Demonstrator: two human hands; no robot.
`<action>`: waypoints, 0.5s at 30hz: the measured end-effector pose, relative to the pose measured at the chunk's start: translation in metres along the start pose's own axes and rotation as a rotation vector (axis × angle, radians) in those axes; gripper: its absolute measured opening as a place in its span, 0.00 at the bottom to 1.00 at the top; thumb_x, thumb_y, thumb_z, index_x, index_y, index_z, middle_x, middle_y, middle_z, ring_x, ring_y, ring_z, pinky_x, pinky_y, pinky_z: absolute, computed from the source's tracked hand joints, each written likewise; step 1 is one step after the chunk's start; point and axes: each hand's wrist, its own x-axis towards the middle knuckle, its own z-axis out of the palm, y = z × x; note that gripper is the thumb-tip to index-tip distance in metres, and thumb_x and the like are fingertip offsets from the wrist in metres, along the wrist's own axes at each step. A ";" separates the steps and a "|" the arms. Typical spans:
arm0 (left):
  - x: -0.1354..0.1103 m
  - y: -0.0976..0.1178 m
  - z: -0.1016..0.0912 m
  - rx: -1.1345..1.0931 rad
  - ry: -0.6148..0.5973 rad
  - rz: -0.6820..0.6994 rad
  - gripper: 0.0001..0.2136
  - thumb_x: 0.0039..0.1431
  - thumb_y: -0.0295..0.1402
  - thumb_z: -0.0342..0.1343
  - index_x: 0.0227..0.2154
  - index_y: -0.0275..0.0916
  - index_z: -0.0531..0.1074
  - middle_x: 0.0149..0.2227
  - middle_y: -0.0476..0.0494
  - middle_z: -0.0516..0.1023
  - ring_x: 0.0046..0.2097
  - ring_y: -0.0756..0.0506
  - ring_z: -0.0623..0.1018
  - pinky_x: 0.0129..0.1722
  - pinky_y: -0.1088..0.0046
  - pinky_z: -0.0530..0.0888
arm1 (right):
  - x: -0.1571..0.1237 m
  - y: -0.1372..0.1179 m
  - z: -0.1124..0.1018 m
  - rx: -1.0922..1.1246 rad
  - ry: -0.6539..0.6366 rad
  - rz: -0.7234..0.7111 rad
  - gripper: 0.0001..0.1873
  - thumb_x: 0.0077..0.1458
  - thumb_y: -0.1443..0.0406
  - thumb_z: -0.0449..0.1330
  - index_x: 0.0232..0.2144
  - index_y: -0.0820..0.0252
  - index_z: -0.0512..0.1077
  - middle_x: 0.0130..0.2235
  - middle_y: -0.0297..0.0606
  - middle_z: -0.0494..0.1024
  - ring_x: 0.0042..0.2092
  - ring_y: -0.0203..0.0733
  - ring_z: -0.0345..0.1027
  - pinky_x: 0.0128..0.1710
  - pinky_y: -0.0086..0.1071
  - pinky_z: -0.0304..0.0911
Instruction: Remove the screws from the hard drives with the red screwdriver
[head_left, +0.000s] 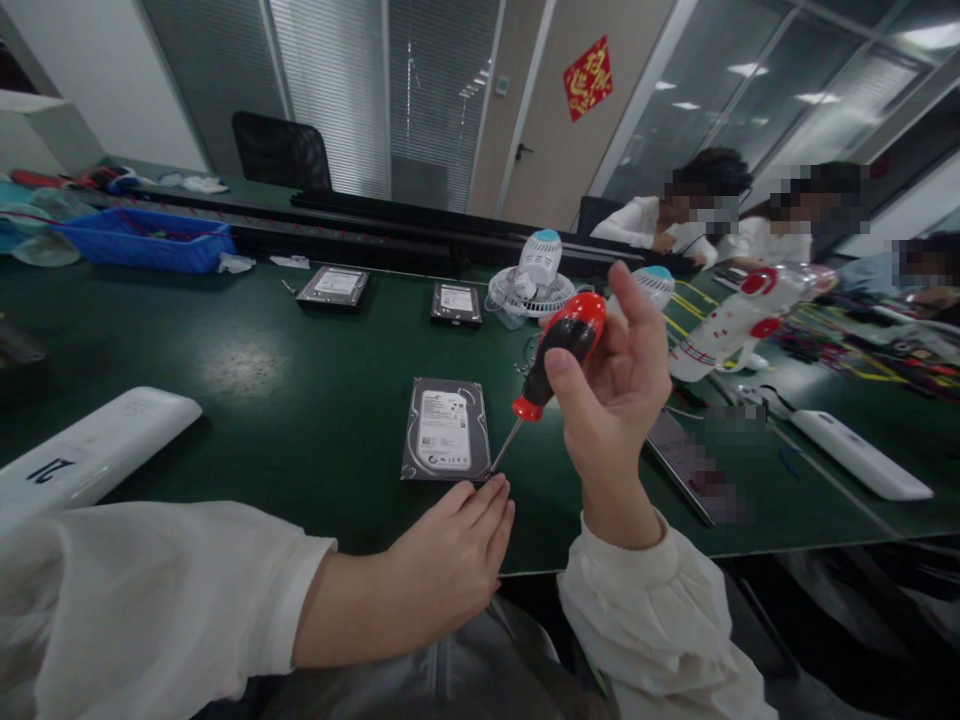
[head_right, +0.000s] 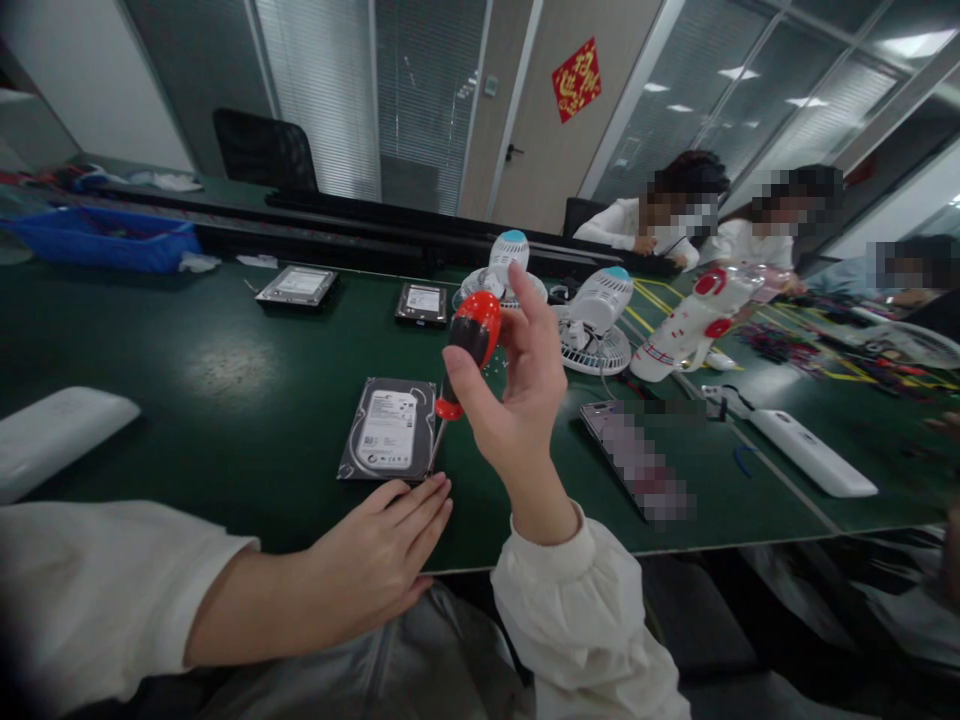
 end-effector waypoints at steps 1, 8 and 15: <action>0.000 0.000 0.000 -0.001 -0.002 0.001 0.25 0.66 0.41 0.52 0.55 0.22 0.73 0.58 0.25 0.75 0.61 0.34 0.73 0.57 0.57 0.62 | 0.000 0.001 0.000 0.041 -0.006 0.010 0.30 0.55 0.58 0.64 0.59 0.43 0.64 0.59 0.40 0.71 0.50 0.51 0.77 0.49 0.53 0.76; 0.001 -0.001 0.000 0.000 -0.009 0.006 0.25 0.67 0.40 0.51 0.56 0.21 0.72 0.59 0.25 0.75 0.62 0.34 0.72 0.57 0.56 0.62 | 0.001 0.002 0.000 0.020 -0.068 0.011 0.24 0.58 0.48 0.59 0.56 0.42 0.64 0.50 0.40 0.74 0.55 0.54 0.72 0.53 0.52 0.73; 0.000 -0.001 0.001 -0.005 -0.003 0.007 0.26 0.67 0.41 0.51 0.56 0.21 0.72 0.59 0.23 0.74 0.61 0.33 0.73 0.57 0.56 0.62 | 0.003 0.001 -0.001 -0.038 0.012 -0.055 0.26 0.54 0.57 0.66 0.55 0.43 0.69 0.50 0.38 0.73 0.49 0.48 0.74 0.49 0.49 0.75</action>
